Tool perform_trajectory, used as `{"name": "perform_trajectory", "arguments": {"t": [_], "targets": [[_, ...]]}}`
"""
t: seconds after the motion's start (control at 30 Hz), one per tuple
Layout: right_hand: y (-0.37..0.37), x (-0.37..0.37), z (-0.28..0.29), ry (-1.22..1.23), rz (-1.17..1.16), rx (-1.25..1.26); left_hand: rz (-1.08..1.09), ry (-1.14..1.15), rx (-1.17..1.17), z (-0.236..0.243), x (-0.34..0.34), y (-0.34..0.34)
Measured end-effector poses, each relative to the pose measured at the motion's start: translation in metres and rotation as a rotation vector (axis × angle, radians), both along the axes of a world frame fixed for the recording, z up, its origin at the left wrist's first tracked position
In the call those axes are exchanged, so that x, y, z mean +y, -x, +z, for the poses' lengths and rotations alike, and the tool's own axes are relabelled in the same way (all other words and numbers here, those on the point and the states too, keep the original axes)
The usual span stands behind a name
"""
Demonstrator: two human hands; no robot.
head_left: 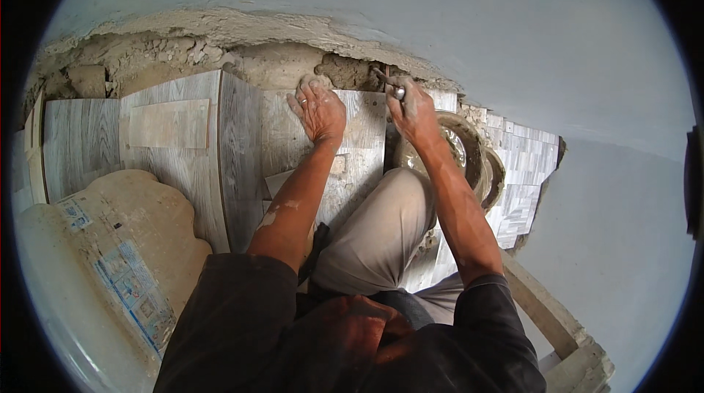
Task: Applying mortar and tiles to a wall using a trowel and hammer.
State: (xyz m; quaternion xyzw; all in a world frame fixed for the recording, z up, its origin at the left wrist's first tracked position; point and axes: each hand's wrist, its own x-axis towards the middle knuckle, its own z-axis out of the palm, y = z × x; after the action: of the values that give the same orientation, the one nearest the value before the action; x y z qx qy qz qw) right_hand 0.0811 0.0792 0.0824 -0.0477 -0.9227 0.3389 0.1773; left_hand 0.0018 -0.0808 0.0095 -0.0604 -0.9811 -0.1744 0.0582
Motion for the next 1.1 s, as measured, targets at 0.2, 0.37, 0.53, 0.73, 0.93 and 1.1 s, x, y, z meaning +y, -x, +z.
{"name": "perform_trajectory", "arguments": {"t": [0.2, 0.37, 0.53, 0.73, 0.93, 1.1], "targets": [[-0.004, -0.001, -0.006, 0.010, -0.014, 0.122, -0.009, 0.012, -0.006, 0.001, -0.002, -0.002], [0.001, -0.002, -0.009, 0.007, -0.033, 0.154, -0.012, 0.022, 0.012, 0.001, 0.001, 0.002], [-0.001, -0.001, -0.011, 0.058, -0.041, 0.014, -0.015, 0.029, 0.083, -0.003, -0.001, -0.002], [0.000, -0.001, -0.004, 0.117, -0.096, 0.041, -0.010, 0.029, 0.073, -0.007, -0.001, -0.001], [-0.003, 0.011, 0.030, 0.345, -0.199, -0.060, 0.003, 0.048, 0.064, -0.008, 0.000, -0.001], [0.011, 0.008, 0.043, 0.420, -0.159, -0.140, -0.006, 0.032, 0.082, -0.006, 0.000, 0.000]]}}
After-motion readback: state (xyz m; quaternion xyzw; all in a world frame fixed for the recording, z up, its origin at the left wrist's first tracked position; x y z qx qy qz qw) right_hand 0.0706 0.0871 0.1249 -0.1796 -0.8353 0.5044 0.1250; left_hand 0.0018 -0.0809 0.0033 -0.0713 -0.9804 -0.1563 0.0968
